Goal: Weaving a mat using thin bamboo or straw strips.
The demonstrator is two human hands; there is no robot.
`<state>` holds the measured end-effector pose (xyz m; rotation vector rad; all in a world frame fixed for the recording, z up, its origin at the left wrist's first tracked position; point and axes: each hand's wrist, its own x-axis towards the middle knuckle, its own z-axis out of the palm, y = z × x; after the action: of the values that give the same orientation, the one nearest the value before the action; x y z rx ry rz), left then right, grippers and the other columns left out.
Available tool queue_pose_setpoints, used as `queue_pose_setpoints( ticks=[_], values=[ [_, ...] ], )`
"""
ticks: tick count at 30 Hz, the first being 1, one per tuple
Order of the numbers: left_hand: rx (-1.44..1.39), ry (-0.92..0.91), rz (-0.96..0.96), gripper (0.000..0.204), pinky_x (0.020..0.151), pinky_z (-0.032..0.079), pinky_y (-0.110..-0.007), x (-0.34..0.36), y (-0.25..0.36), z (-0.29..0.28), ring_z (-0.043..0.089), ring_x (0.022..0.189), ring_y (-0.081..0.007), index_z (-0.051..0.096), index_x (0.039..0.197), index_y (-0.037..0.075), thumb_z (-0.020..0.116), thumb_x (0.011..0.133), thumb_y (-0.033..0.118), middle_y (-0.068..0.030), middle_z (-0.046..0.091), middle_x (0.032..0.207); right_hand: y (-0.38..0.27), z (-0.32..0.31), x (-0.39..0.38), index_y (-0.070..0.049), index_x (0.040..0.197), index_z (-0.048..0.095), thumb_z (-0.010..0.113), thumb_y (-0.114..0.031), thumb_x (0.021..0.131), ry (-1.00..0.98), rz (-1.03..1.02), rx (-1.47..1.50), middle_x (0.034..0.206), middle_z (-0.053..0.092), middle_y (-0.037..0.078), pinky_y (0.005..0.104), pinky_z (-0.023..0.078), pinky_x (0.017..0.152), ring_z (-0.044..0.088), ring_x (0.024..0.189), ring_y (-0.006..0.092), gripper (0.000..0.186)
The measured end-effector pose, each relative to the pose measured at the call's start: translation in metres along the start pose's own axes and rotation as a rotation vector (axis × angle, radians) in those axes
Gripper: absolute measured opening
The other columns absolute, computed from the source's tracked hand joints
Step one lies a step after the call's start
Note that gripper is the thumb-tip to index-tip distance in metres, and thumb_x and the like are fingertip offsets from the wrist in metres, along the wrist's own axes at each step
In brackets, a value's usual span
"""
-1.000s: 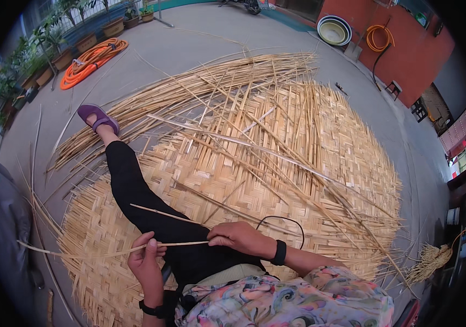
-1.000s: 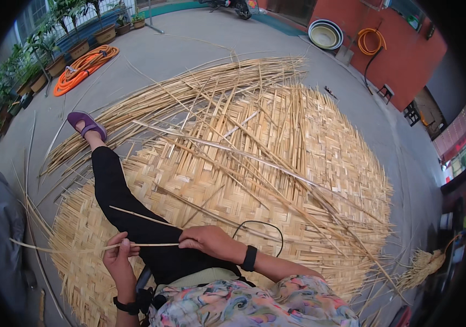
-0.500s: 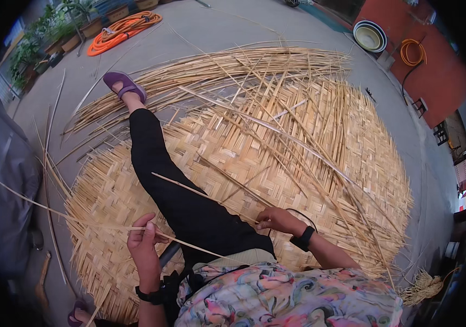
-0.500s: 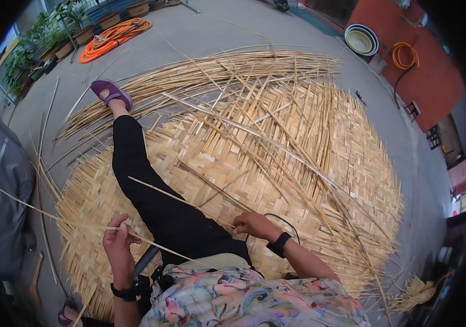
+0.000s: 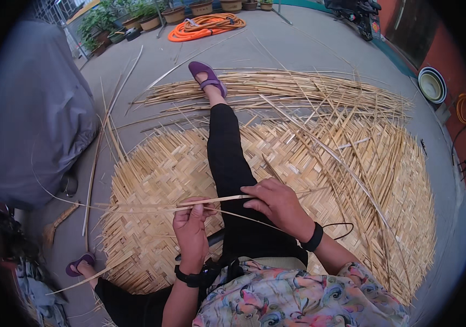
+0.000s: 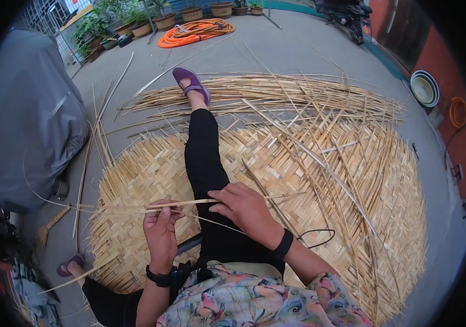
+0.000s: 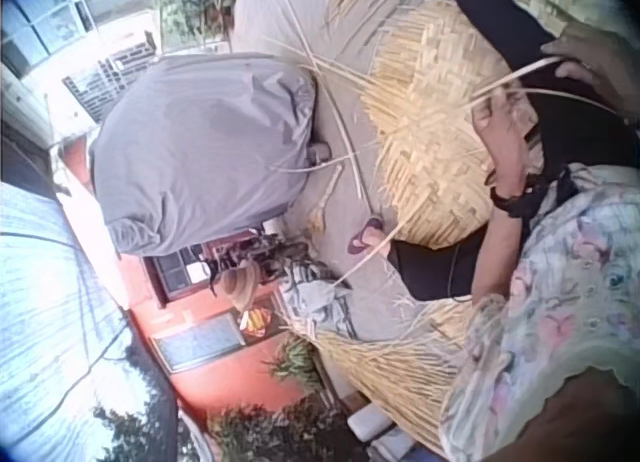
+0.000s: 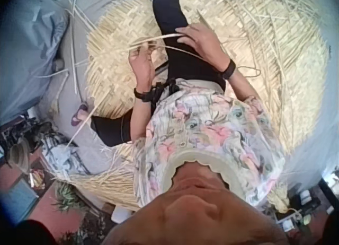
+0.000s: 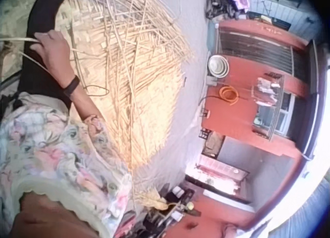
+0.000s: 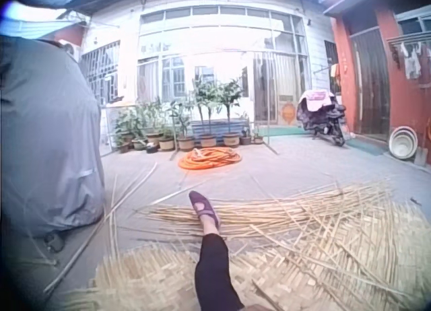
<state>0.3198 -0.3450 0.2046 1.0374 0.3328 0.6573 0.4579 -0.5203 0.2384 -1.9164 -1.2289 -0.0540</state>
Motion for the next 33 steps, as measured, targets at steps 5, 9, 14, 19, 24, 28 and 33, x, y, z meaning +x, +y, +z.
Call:
queue_pose_setpoints(
  ticks=[5,9,14,19,24,28,33],
  values=[
    [-0.014,0.052,0.002,0.014,0.081,0.057,-0.031,-0.01,0.005,-0.01,0.067,0.092,-0.0176,0.063,0.111,0.0,0.059,0.099,0.006,-0.0126,0.068,0.107,0.001,0.01,0.003,-0.008,0.096,0.072,0.073,-0.015,0.084,-0.075,0.025,-0.057,0.08,0.06,0.008,0.0382,0.05,0.068,0.061,0.079,0.0285,0.014],
    [-0.048,0.232,-0.022,0.017,0.075,0.055,-0.028,-0.007,0.005,-0.024,0.065,0.086,-0.0135,0.064,0.112,0.0,0.061,0.099,0.011,-0.0094,0.069,0.099,-0.001,0.012,0.006,-0.008,0.093,0.071,0.072,-0.015,0.085,-0.121,-0.007,0.006,0.079,0.061,0.007,0.0383,0.05,0.066,0.062,0.077,0.0288,0.011],
    [-0.042,0.446,0.141,0.019,0.075,0.055,-0.027,-0.005,0.022,-0.053,0.065,0.086,-0.0141,0.064,0.114,0.0,0.063,0.098,0.01,-0.0099,0.069,0.099,0.002,0.003,0.015,-0.007,0.091,0.069,0.07,-0.017,0.087,-0.246,0.166,-0.031,0.081,0.065,0.009,0.0393,0.05,0.066,0.064,0.077,0.0308,0.01],
    [-0.026,0.256,0.008,0.022,0.074,0.057,-0.027,-0.015,0.013,-0.054,0.068,0.084,-0.0158,0.063,0.114,0.0,0.068,0.092,0.003,-0.011,0.071,0.097,-0.009,0.023,0.018,-0.004,0.093,0.068,0.07,-0.015,0.089,-0.359,0.122,0.244,0.079,0.066,0.01,0.0357,0.05,0.067,0.065,0.074,0.028,0.013],
    [0.042,0.434,-0.053,0.022,0.072,0.057,-0.027,-0.018,0.011,-0.067,0.068,0.082,-0.0153,0.065,0.109,0.001,0.072,0.088,0.001,-0.0089,0.071,0.094,-0.023,0.029,0.027,-0.003,0.095,0.067,0.069,-0.017,0.09,-0.462,0.006,-0.043,0.089,0.067,0.01,0.0378,0.05,0.072,0.064,0.085,0.0317,0.015],
    [-0.073,0.288,-0.056,0.019,0.075,0.058,-0.028,-0.024,0.009,-0.073,0.068,0.085,-0.0153,0.066,0.107,0.002,0.072,0.089,0.001,-0.0083,0.071,0.094,-0.036,0.059,0.032,-0.005,0.111,0.063,0.066,-0.023,0.093,-0.434,-0.045,0.012,0.103,0.065,0.013,0.0406,0.05,0.077,0.062,0.096,0.0367,0.026],
    [-0.164,0.421,0.096,0.015,0.081,0.059,-0.03,-0.031,0.009,-0.094,0.069,0.09,-0.0172,0.065,0.106,0.001,0.069,0.092,0.002,-0.0116,0.07,0.101,-0.043,0.111,0.036,-0.002,0.111,0.061,0.058,-0.018,0.097,-0.719,0.094,0.345,0.088,0.065,0.02,0.0464,0.051,0.073,0.065,0.083,0.0404,0.021]
  ],
)
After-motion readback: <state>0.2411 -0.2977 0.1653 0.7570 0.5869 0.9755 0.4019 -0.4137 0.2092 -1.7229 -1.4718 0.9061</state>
